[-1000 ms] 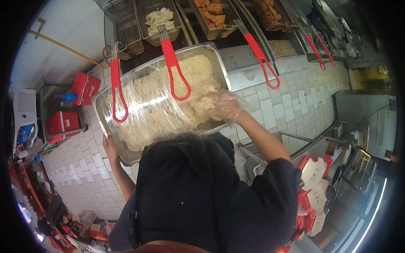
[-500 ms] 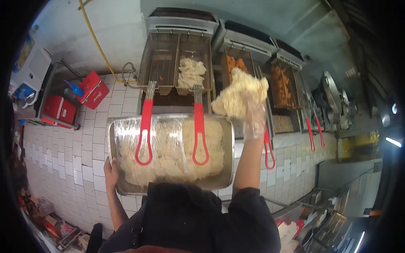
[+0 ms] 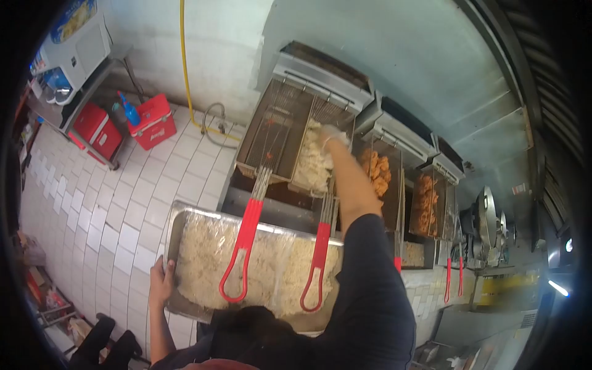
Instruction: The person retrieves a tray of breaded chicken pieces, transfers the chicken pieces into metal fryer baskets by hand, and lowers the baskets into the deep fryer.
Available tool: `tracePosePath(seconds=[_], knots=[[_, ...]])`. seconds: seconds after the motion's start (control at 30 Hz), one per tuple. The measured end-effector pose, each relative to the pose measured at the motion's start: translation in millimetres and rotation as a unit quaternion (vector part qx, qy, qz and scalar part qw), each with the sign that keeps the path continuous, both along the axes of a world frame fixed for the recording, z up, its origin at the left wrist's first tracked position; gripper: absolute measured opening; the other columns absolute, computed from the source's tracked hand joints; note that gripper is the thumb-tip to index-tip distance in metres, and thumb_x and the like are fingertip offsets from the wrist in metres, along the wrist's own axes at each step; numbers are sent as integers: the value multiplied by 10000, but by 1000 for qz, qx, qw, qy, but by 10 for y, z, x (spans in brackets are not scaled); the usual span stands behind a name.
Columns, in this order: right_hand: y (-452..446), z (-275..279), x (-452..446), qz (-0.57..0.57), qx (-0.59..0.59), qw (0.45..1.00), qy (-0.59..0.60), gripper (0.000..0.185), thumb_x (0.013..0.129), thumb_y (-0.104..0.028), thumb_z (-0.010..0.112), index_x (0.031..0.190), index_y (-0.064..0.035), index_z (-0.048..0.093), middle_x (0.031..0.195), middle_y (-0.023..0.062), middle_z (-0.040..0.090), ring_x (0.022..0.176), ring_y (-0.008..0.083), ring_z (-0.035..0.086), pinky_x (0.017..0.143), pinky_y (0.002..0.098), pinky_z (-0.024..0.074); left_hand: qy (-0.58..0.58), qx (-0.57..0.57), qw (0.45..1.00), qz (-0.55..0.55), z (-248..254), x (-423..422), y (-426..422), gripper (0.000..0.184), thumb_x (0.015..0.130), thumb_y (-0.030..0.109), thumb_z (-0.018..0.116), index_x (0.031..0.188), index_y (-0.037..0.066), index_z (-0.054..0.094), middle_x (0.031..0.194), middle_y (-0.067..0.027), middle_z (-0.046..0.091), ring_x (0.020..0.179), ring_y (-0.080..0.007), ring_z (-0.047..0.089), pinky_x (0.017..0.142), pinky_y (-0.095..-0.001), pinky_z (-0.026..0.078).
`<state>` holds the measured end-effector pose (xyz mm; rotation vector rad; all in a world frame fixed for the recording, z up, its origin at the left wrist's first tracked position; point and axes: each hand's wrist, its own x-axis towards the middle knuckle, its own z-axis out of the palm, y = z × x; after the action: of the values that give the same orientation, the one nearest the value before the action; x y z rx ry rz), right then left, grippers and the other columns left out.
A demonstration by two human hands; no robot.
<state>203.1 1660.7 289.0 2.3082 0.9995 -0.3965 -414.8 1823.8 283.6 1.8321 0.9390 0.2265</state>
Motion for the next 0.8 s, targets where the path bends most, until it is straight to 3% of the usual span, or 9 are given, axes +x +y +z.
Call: tracePosePath(seconds=[0.13,0.2,0.23,0.3,0.37,0.4,0.47,0.6,0.8], knots=[[-209,795,-326,32,57,998,-25,429,857,-125,583,1286,-117,564,1304,128,576,1145,335,575,974,364,469,-5,24,999,-41,-19,19,77,425,976,329,504,1017,-86,581,757,-195,628,689,-230,579,660,-360,465],[-583,1127,-729,70,283,955,-54,364,866,-138,585,1227,-89,601,1237,135,617,1092,320,608,946,371,483,-36,-1,999,-41,-76,8,70,434,978,336,502,1037,-86,581,793,-192,639,724,-233,588,690,-348,469],[-833,1250,-1077,88,445,889,-65,330,877,-140,583,1199,-71,615,1191,134,642,1052,295,638,920,366,497,-71,-18,997,-33,-98,8,63,444,981,343,501,1056,-86,582,830,-189,650,759,-236,597,720,-337,472],[-1261,1445,-1859,-49,570,818,-55,261,925,-135,562,1164,-49,622,1139,128,664,992,225,663,861,329,518,-67,1,997,-43,-103,2,65,448,988,353,493,1077,-77,584,907,-182,660,835,-223,592,775,-316,464],[-1819,1053,-2471,-160,774,613,7,183,898,-63,549,1043,-7,645,1021,97,683,911,201,680,816,319,528,-88,23,995,-47,-211,-24,69,442,992,345,492,1094,-75,582,926,-181,653,866,-204,582,799,-314,459],[-2080,786,-2837,-186,767,614,14,183,898,-63,549,1043,-7,645,1021,97,683,911,201,680,816,319,528,-58,6,997,-57,-217,-60,89,434,995,336,489,1101,-75,580,929,-170,651,872,-194,574,805,-316,458],[-2463,211,-3469,-265,844,467,4,180,910,-28,536,1064,0,624,994,55,667,905,174,659,804,286,521,-21,-4,997,-78,-240,-89,100,425,998,327,486,1108,-74,577,932,-159,648,877,-183,566,811,-317,457],[-2353,-543,-4369,-223,582,775,110,464,898,-231,595,1302,-21,509,1325,198,525,1215,369,514,1023,512,398,-80,-33,995,-50,-298,-52,42,391,1005,315,487,1101,-49,588,917,-98,643,860,-147,544,785,-307,457],[-1882,-671,-4184,-231,621,733,154,518,941,-306,500,1408,-119,378,1457,164,336,1317,318,390,1091,474,324,-99,-68,992,-35,-369,-91,57,366,1003,309,501,1126,-26,584,947,-56,637,851,-105,541,754,-274,459]])
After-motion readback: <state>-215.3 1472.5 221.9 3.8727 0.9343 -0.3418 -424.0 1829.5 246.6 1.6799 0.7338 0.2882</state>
